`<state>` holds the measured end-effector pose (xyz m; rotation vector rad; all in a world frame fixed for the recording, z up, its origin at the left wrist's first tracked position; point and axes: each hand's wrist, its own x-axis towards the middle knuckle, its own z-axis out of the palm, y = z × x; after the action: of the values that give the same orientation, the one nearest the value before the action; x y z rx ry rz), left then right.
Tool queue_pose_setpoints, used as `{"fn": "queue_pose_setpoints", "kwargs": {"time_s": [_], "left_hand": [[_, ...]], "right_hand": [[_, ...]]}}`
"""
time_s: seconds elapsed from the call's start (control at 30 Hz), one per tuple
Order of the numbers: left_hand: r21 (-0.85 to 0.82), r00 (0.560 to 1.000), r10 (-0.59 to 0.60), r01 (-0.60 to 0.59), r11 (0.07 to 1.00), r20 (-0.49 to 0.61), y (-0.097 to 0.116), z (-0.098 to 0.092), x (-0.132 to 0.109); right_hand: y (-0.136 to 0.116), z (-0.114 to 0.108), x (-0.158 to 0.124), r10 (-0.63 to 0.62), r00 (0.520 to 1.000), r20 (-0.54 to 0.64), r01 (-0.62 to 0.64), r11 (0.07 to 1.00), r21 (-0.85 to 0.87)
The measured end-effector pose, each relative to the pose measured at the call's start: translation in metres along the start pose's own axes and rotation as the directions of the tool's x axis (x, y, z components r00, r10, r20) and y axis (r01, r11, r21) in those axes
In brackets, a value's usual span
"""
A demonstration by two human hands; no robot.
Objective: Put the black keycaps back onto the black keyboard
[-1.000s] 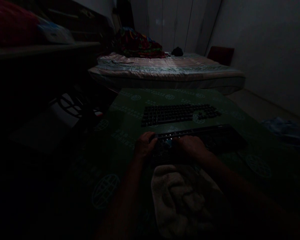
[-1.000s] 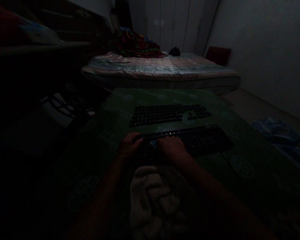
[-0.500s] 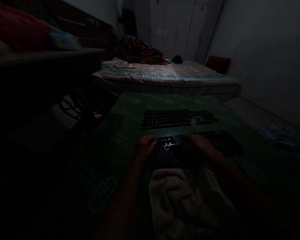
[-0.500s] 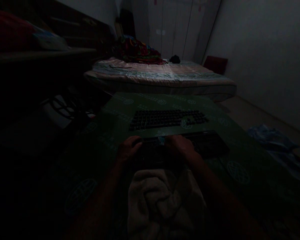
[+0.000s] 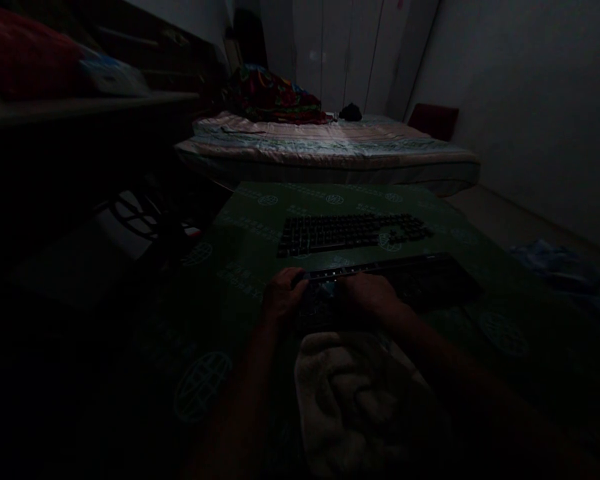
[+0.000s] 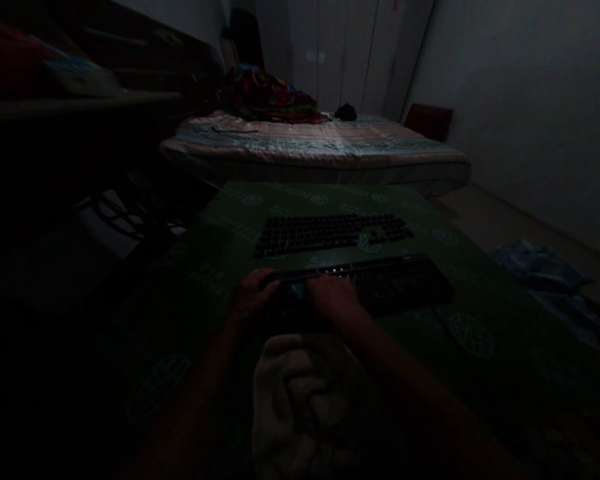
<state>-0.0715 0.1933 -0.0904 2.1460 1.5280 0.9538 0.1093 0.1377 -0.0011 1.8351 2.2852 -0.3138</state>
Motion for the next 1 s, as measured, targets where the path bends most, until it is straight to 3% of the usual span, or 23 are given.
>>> {"fn": "queue_pose_setpoints", "kwargs": {"time_s": [0.17, 0.4, 0.73, 1.0], "left_hand": [[-0.006, 1.0, -0.002, 0.002, 1.0, -0.021, -0.001, 0.002, -0.001], [0.003, 1.0, -0.011, 0.011, 1.0, -0.013, 0.001, 0.001, 0.0], [-0.013, 1.0, -0.017, 0.016, 1.0, -0.02, -0.003, 0.003, 0.002], [0.001, 0.999, -0.035, 0.035, 0.999, -0.001, -0.002, 0.002, 0.001]], "right_hand": [[0.009, -0.005, -0.005, 0.01, 0.995, 0.096, -0.013, 0.999, 0.036], [0.029, -0.006, 0.001, 0.115, 0.993, -0.032, -0.11, 0.985, 0.133], [0.02, 0.007, 0.007, 0.028, 0.998, -0.055, -0.027, 0.999, 0.021], [0.022, 0.001, 0.003, -0.019, 1.0, -0.001, 0.019, 1.0, -0.01]]}}
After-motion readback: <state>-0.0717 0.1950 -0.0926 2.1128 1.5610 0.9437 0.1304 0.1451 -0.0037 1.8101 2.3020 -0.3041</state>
